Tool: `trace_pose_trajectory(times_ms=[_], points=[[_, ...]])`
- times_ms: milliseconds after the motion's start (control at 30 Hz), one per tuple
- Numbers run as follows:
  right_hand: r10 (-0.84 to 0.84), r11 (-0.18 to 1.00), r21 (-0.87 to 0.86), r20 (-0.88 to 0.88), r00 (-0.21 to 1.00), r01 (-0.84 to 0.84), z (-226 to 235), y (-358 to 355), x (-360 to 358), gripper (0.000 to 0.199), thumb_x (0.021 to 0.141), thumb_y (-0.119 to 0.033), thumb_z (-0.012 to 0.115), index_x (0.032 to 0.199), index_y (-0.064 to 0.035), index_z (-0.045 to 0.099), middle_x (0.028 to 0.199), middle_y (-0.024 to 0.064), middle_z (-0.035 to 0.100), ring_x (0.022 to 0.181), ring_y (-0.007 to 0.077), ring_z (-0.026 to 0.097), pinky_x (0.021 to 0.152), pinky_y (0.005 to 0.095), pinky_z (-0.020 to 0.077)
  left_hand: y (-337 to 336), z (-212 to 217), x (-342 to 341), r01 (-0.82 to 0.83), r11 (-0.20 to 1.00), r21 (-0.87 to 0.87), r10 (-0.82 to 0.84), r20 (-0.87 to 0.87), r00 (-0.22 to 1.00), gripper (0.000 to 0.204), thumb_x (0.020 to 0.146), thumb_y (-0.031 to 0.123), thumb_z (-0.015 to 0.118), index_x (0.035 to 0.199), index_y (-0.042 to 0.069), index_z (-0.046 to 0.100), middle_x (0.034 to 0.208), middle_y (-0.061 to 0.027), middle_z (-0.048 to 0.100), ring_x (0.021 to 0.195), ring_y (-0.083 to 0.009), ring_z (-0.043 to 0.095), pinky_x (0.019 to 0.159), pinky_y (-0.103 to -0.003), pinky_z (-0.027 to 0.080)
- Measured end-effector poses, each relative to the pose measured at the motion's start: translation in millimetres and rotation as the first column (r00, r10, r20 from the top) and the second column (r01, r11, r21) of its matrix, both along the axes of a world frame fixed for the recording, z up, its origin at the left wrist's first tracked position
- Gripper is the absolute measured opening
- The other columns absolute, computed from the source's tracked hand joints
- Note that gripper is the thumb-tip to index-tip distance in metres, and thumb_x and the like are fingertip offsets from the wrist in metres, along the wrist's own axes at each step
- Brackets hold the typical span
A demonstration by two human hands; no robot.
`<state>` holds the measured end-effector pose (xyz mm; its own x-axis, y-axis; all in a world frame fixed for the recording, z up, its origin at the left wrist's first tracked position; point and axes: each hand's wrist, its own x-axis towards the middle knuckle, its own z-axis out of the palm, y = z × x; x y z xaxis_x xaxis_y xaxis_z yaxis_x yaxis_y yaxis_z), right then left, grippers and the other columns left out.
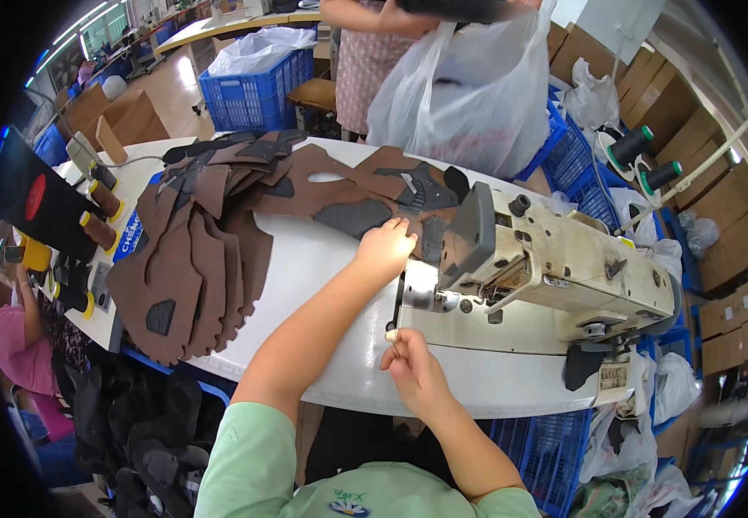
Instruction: Operating an industrial sewing machine to stitch together pieces of a shoe upper.
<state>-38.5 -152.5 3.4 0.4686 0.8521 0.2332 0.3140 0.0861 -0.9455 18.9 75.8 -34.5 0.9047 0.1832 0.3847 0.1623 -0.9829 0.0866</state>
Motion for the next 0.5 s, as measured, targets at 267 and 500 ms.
trace_pose_trajectory(times_ms=[267, 500], points=[[-0.126, 0.991, -0.136, -0.865, 0.487, 0.015, 11.7, 47.8, 21.9, 0.031, 0.102, -0.031, 0.044, 0.116, -0.004, 0.052, 0.096, 0.0088, 0.06, 0.067, 0.0131, 0.049, 0.059, 0.0249, 0.0415, 17.0, -5.2, 1.8, -0.013, 0.991, -0.136, 0.029, 0.116, 0.993, 0.028, 0.087, 0.013, 0.053, 0.108, 0.009, 0.07, 0.13, -0.0173, 0.059, 0.125, -0.029, 0.054, 0.094, -0.039, 0.05], [-0.06, 0.922, -0.075, -0.997, -0.051, 0.38, -14.6, 89.3, 52.6, 0.028, 0.102, -0.03, 0.049, 0.107, -0.0027, 0.054, 0.1, 0.0086, 0.062, 0.072, 0.014, 0.053, 0.061, 0.0252, 0.047, 28.4, -14.1, 2.3, 0.009, 0.927, -0.374, 0.07, 0.197, 0.978, 0.036, 0.077, 0.006, 0.057, 0.11, 0.009, 0.072, 0.132, -0.0148, 0.059, 0.126, -0.0283, 0.052, 0.102, -0.037, 0.045]])
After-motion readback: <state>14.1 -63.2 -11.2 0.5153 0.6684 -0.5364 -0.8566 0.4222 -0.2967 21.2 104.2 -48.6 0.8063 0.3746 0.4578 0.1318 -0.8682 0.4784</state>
